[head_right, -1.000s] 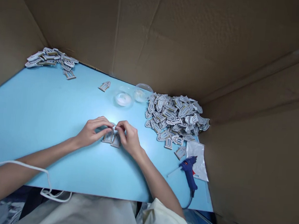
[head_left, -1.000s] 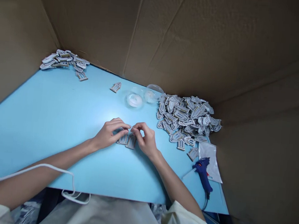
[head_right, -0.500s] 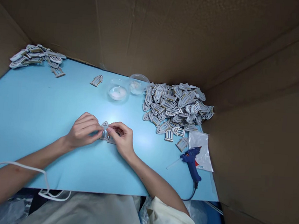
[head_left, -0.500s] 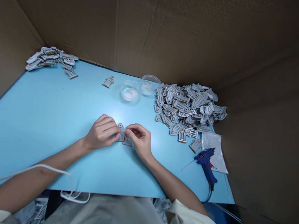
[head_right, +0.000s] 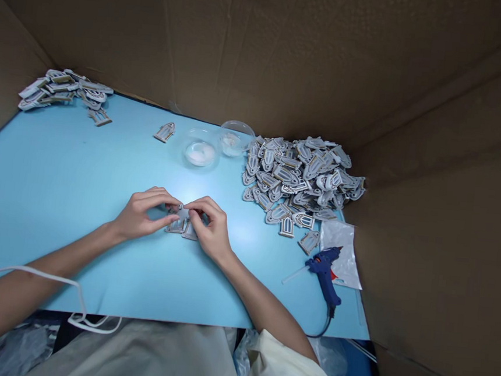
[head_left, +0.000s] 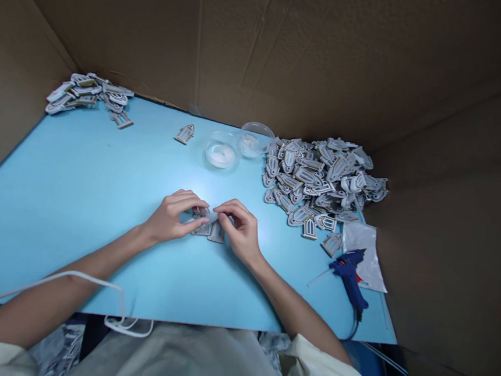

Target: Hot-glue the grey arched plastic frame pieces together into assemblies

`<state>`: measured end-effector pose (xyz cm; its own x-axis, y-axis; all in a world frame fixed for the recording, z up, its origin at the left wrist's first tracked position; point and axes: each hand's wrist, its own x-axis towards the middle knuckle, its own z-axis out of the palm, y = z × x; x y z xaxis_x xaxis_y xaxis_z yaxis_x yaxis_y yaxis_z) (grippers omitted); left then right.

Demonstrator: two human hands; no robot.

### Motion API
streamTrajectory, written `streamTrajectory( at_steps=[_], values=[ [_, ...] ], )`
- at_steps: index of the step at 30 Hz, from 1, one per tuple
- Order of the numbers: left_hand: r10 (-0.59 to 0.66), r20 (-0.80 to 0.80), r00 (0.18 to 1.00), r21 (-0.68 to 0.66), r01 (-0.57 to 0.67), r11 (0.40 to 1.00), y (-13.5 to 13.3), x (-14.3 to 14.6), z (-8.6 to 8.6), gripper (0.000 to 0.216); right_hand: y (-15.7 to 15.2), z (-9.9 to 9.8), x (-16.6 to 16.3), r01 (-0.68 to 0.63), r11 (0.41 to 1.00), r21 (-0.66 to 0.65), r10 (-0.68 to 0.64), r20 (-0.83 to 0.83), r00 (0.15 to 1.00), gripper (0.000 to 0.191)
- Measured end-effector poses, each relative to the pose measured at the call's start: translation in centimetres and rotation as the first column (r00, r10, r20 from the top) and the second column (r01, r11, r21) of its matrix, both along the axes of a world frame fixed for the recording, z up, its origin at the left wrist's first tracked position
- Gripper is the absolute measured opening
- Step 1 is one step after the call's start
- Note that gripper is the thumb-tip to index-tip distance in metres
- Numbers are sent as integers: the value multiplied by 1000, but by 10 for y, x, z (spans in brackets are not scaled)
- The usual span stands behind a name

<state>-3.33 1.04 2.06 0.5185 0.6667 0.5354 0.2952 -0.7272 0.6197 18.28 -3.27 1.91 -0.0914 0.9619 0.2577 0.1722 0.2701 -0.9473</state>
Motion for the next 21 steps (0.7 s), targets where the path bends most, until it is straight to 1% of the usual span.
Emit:
streamTrajectory(
  at_steps=[1,3,5,7,8,10,12,13,16,17,19,21],
  values=[
    [-6,20,1000,-2,6,1000,-1,2,0,6,-1,0,-2,1,1000,5,-1,4,1000,17],
    [2,6,1000,49,-2,999,-5,5,0,10,-3,0,-6,35,999,-5,-35,10,999,14],
    [36,-40,999,166,-29,986,-8,8,1,14,-6,-1,-11,66,997,-46,-66,-2,998,11],
    [62,-75,995,276,-39,960,-9,8,2,16,-7,-3,-15,68,993,-95,-71,-27,997,11],
    [58,-92,994,309,-27,951,-9,8,3,16,-7,-4,-17,62,992,-111,-67,-41,997,11],
    [27,-129,991,324,16,946,-7,5,3,14,-7,-5,-17,63,991,-120,-70,-52,996,9],
    [-10,-186,982,285,64,956,-3,0,4,10,-5,-6,-14,67,992,-105,-69,-16,997,13],
    [-25,-226,974,254,84,963,0,-3,4,18,-3,-6,-11,65,994,-87,-63,24,998,15],
    [-67,-365,929,144,128,981,8,-12,5,57,0,-5,-3,19,1000,20,-23,195,981,20],
    [-86,-402,912,107,140,984,10,-14,5,64,1,-5,-1,-8,998,62,-8,251,968,20],
    [-131,-442,888,39,165,986,13,-16,5,65,2,-6,1,-61,990,125,15,338,941,18],
    [-169,-438,883,-19,179,984,14,-16,3,60,2,-8,0,-97,985,145,34,388,921,17]
  ],
)
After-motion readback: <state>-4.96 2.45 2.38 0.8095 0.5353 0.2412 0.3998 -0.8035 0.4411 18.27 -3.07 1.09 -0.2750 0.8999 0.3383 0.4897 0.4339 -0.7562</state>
